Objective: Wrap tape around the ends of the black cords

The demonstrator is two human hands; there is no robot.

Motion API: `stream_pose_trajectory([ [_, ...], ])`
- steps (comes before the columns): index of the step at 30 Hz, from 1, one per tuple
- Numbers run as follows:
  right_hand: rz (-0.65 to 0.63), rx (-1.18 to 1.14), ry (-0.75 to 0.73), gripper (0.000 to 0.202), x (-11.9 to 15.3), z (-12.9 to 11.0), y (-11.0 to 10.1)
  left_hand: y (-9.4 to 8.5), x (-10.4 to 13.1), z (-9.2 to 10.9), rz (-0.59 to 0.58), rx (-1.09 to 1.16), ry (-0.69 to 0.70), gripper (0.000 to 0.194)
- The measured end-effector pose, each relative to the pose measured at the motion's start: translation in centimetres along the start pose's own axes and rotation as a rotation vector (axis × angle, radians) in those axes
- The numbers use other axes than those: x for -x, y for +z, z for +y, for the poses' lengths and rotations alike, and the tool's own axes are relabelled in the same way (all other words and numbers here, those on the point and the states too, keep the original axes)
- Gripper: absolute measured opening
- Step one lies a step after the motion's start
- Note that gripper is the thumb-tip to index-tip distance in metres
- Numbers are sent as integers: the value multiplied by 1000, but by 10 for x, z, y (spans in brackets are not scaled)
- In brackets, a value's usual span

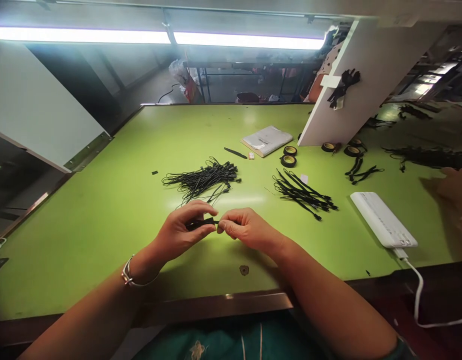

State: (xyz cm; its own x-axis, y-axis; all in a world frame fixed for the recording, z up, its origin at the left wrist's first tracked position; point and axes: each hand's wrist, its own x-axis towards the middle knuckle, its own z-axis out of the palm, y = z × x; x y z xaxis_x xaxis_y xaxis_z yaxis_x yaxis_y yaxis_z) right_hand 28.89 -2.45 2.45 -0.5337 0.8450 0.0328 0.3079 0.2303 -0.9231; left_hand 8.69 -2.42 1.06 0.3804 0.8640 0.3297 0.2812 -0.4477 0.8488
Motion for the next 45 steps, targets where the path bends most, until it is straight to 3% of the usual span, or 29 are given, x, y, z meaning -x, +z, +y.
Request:
stream_pose_trajectory([
  [2,124,96,-95,24,1,3,1,-2,-1,1,-7,73,-126,44],
  [3,196,181,-176,24,1,5,1,-3,-2,2,-23,95,-170,45],
  [7,422,557,-490,16,4,13,2,-7,-5,5,-75,175,-193,18],
  [11,551,753,-571,8,6,18,5,-5,-3,8,-71,239,-251,13],
  [13,563,815,-584,7,5,20,9,-2,-1,9,-2,213,-256,10],
  [16,505,766,-542,8,2,22,15,4,0,7,147,144,-198,10],
  [19,380,482,-384,11,-1,18,13,7,1,2,193,73,-80,9],
  [22,187,156,-127,20,-2,8,6,7,2,-4,174,-58,102,8],
  [25,-43,7,77,29,-1,-1,0,5,4,-7,104,-191,240,12],
  [28,-100,-96,144,27,-1,-4,-3,4,2,-7,83,-200,270,13],
  [31,35,-17,25,24,0,0,0,2,0,-3,87,-64,95,29],
  [35,342,429,-277,20,5,9,7,-2,-1,0,-77,339,-382,39],
  [37,474,661,-404,15,8,12,9,-4,-1,0,-144,512,-518,35],
  [41,664,992,-624,12,12,15,6,-5,1,-1,-192,706,-572,28],
  [45,634,1104,-780,29,11,16,3,1,3,-2,-116,815,-585,31],
])
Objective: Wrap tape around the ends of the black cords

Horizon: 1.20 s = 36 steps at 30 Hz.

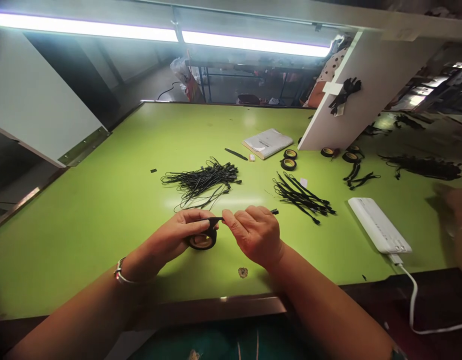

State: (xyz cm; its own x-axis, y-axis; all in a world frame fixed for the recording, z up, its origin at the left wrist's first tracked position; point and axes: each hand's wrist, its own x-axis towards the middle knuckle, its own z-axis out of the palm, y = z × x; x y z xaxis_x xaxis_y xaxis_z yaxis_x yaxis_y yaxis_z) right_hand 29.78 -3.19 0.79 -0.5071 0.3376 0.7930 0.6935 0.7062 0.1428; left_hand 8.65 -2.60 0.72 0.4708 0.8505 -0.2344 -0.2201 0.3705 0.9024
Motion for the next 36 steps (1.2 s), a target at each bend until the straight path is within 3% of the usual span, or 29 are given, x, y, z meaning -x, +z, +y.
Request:
stream_pose_trajectory([
  [4,-67,0,-21,32,2,-1,5,2,-1,-3,125,-41,-22,36],
  [7,-127,-99,84,21,1,-1,11,1,-2,-2,166,-156,16,33],
  [11,-303,-462,330,21,-4,-1,13,1,-4,-1,257,-601,376,21],
  [13,-418,-608,386,22,-7,-1,12,2,-5,-2,244,-797,567,16],
  [15,-519,-709,423,18,-8,-1,11,2,-6,-3,207,-847,638,16],
  [18,-521,-757,502,18,-8,0,11,4,-6,-3,205,-656,515,14],
  [21,-365,-722,583,14,-7,-2,13,3,-6,-2,182,-391,268,61],
  [22,-318,-715,599,13,-7,-3,14,2,-7,-2,161,-338,186,64],
  [24,-259,-702,615,14,-6,-7,15,-1,-7,-3,114,-264,76,52],
  [27,-200,-603,574,14,-5,-13,16,-3,-7,-6,61,-208,55,37],
  [31,-143,-329,423,14,-2,-16,17,1,-5,-8,90,-154,83,26],
  [34,-189,-254,384,15,-1,-18,18,7,-5,-9,138,-65,98,24],
  [36,-230,-322,397,16,-3,-19,17,10,-5,-10,172,-54,107,25],
])
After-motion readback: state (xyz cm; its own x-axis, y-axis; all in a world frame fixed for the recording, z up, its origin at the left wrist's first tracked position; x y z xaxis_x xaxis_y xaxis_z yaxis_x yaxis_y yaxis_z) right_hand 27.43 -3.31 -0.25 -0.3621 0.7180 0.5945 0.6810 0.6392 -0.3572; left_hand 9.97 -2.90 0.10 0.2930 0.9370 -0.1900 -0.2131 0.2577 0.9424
